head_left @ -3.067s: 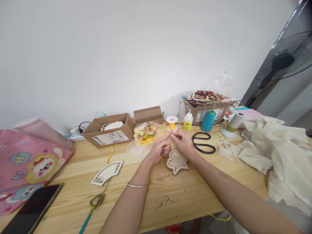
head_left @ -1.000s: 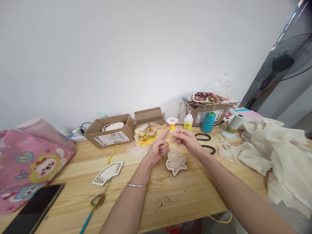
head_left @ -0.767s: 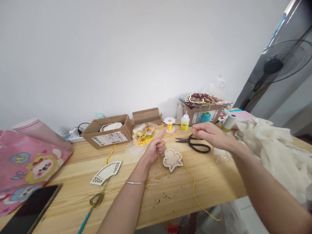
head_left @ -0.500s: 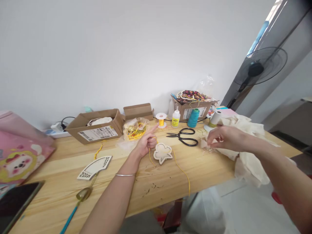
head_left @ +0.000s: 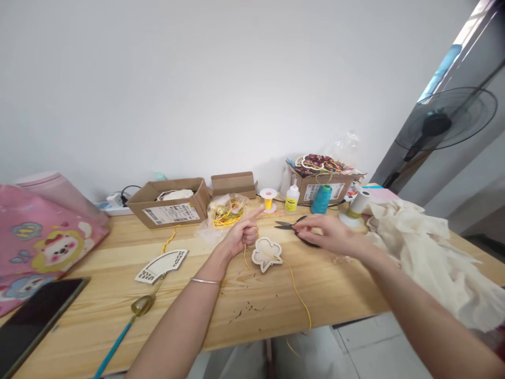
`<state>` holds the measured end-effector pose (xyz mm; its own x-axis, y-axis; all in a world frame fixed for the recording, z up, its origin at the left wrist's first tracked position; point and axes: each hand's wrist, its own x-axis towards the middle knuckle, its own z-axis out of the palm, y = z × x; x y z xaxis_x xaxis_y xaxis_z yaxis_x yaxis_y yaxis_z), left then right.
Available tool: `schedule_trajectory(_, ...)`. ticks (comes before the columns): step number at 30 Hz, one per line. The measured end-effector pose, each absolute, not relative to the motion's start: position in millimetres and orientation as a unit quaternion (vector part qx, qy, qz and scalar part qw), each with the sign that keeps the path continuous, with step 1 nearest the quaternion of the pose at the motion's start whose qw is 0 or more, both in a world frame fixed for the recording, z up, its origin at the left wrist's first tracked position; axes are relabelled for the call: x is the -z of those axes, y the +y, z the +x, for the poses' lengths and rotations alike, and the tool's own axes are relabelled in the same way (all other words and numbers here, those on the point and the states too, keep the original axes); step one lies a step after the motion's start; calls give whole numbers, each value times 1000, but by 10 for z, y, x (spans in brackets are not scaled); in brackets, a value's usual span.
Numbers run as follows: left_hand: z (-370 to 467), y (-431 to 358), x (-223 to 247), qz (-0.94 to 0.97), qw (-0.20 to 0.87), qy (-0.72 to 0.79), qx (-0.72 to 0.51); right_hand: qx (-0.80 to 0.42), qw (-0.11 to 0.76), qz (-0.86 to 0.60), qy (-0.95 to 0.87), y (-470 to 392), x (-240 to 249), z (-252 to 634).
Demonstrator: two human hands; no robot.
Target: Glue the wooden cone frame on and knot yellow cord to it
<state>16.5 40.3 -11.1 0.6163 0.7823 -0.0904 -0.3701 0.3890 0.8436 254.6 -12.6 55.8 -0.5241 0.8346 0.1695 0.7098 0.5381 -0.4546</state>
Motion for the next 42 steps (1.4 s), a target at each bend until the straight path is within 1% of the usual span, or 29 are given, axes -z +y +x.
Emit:
schedule_trajectory(1, 164, 398, 107, 419, 795, 248, -362, -160, 203, -463, -848, -67, -482, 2376)
schedule_trajectory(3, 163, 388, 102, 423, 790, 253, -365, -166, 193, -476, -842, 23, -330, 2052)
schedule_trajectory(5, 164, 382, 102, 426, 785, 261, -366, -132, 195, -507, -829, 67, -207, 1797)
schedule_trajectory(8, 164, 388, 109, 427, 786, 264, -361, -80, 224, -521, -820, 88, -101, 1611)
schedule_trajectory(10, 159, 396, 113, 430, 784, 263, -362, -90, 239, -506, -824, 116, -59, 1611)
schedule_trajectory(12, 151, 402, 117, 438, 772, 273, -371, -148, 261, -481, -824, 173, -15, 1669)
schedule_trajectory(14, 145, 403, 121, 454, 747, 302, -382, -240, 297, -466, -798, 245, 38, 1736)
schedule_trajectory(17, 152, 393, 125, 501, 676, 366, -398, -374, 350, -466, -722, 328, 110, 1790)
schedule_trajectory(20, 177, 381, 114, 553, 597, 427, -395, -419, 384, -471, -675, 347, 153, 1787)
schedule_trajectory(23, 195, 382, 101, 588, 547, 449, -392, -383, 412, -478, -674, 325, 181, 1777)
schedule_trajectory(27, 189, 405, 116, 611, 514, 456, -393, -318, 420, -488, -697, 304, 219, 1782)
schedule_trajectory(33, 210, 412, 122, 609, 519, 460, -385, -282, 433, -494, -699, 337, 284, 1778)
schedule_trajectory(37, 228, 392, 114, 591, 522, 472, -394, -280, 448, -501, -685, 350, 315, 1770)
schedule_trajectory(42, 273, 383, 146, 570, 539, 475, -400, -297, 446, -499, -681, 344, 326, 1773)
